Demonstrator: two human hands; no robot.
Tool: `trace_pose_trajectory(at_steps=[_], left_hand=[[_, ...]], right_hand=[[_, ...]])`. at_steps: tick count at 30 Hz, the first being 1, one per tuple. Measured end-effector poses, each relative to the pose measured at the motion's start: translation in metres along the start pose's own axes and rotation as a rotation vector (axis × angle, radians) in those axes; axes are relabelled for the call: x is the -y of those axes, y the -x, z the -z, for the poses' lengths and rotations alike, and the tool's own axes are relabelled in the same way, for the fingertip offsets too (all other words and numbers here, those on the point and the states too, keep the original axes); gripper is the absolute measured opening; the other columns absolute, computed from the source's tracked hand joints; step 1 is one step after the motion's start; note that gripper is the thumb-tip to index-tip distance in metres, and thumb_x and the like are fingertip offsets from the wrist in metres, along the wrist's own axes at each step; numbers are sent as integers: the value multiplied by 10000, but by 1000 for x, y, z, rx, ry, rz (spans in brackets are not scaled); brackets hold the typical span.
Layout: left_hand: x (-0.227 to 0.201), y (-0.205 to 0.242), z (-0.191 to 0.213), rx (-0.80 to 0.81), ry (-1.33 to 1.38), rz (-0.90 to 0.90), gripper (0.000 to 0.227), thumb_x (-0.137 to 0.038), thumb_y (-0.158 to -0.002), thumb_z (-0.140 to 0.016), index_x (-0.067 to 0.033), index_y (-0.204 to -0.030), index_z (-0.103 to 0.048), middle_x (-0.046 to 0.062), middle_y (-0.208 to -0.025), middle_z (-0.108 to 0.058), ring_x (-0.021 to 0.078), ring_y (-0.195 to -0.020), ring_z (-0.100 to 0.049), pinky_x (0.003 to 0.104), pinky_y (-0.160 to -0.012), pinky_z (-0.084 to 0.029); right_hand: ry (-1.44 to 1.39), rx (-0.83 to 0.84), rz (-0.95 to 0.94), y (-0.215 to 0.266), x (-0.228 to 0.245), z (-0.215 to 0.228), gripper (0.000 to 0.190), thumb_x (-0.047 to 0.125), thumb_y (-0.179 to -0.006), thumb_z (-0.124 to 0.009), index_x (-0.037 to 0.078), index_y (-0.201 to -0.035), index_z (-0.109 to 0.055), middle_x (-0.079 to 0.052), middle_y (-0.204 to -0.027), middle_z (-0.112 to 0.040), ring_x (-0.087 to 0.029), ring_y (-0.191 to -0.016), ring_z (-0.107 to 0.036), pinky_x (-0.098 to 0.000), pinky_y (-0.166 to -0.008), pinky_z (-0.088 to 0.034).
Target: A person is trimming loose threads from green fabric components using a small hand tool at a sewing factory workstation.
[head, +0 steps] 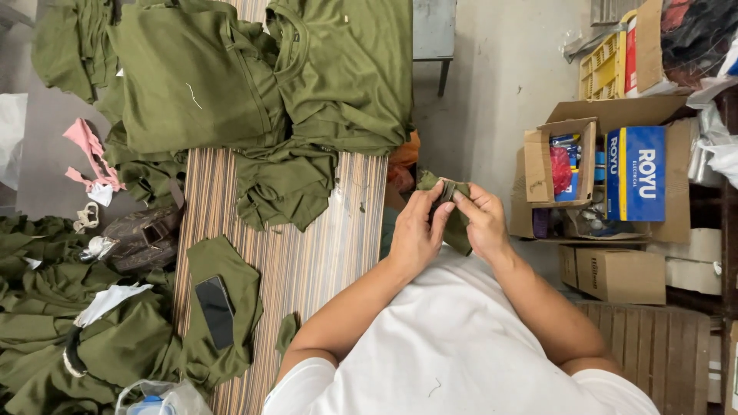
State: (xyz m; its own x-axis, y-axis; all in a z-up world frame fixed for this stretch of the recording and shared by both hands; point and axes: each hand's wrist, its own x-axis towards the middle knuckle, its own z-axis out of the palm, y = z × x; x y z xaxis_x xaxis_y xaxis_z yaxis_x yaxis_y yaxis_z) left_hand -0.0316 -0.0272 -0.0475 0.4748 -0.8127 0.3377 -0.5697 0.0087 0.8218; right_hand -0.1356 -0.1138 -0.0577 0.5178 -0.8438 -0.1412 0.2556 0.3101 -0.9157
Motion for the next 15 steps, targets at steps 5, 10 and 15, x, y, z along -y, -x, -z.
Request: trace_pose_trajectory(at_steps=[5,10,15], left_hand=[[-13,-2,8,-39,25,-7,402,-252,-1042,-624,-27,-1375,-625,109,-994,-662,334,-894,-723,391,-737,-600],[-13,-11,9,4,-10,-20,405,-259,-1026,-654,-37,-1363,-627,114,-966,-656,345,-840,-715,412,-688,-591],[-15,-12,14,-50,21,-13,373,-261,-1020,-661,-71,-1341,-656,66,-931,-644,291,-820,-714,359,-681,-583]], right_hand=[[336,62,132,-3,-12,17,180,64,-1029,-610,9,-1105,-763,-89,-889,-761,-79,-871,-601,-332,-840,-559],[477,88,228,-3,-14,24,131,81,-973,-668,38,-1040,-771,-58,-745,-684,-73,-804,-522,-314,-723,-520],[677,104,318,-7,11,15,145,51,-970,-648,94,-1003,-782,-72,-735,-735,-201,-699,-711,-341,-672,-544]])
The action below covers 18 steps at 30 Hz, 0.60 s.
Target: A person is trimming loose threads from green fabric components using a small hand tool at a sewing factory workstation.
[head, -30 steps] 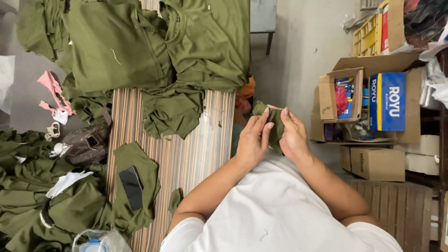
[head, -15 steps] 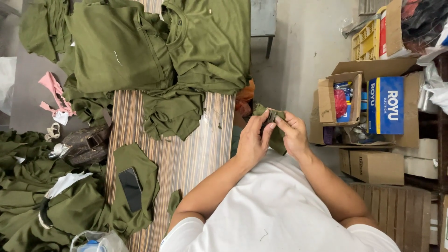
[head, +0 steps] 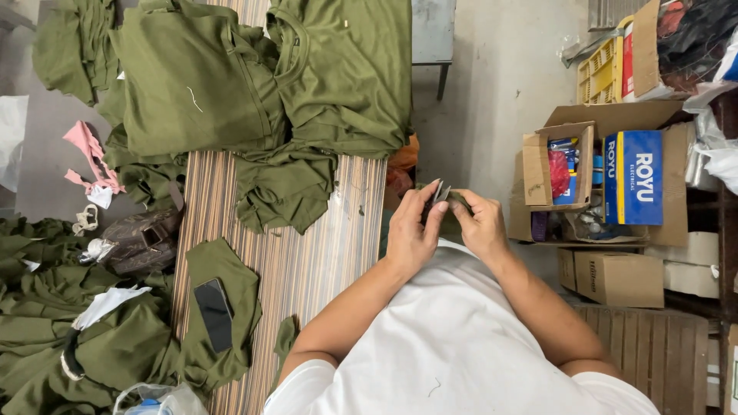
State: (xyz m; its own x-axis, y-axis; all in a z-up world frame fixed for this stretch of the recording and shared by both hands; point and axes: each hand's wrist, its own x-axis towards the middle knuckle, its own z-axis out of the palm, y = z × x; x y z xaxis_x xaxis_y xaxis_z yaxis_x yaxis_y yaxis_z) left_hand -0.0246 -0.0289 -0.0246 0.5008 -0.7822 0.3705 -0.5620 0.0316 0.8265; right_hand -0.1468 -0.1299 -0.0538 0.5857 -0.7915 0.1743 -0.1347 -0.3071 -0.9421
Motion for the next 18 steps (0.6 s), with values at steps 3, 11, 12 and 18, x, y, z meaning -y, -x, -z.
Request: trace_pose_trajectory(at_steps=[3,11,12,18], left_hand=[[-4,3,2,-10,62,-8,368,-203,-1026,-650,-21,-1346,-646,103,-903,-631,307,-781,-695,365,-667,-569],[0,-1,4,3,127,-22,418,-234,-938,-781,-26,-1289,-690,89,-846,-636,277,-746,-698,339,-624,-557],[-1,3,5,-12,131,-28,416,-225,-936,-782,-29,-1292,-694,85,-847,-641,278,-746,-699,340,-626,-560],[3,4,7,-60,187,-27,392,-134,-939,-768,11,-1293,-686,140,-863,-663,286,-756,-703,357,-612,-556]], right_hand=[[64,-1,8,6,-8,0,157,36,-965,-651,88,-1023,-788,-102,-754,-744,-290,-723,-736,-371,-672,-553],[10,49,167,-1,-12,1,76,32,-951,-656,40,-971,-728,-146,-705,-661,-368,-644,-669,-401,-615,-529],[23,48,184,1,-16,1,92,-18,-931,-655,36,-952,-727,-135,-694,-648,-361,-636,-661,-384,-614,-527],[-81,48,194,2,-12,-1,195,-42,-849,-677,18,-1014,-762,-134,-719,-721,-332,-675,-725,-377,-624,-558]])
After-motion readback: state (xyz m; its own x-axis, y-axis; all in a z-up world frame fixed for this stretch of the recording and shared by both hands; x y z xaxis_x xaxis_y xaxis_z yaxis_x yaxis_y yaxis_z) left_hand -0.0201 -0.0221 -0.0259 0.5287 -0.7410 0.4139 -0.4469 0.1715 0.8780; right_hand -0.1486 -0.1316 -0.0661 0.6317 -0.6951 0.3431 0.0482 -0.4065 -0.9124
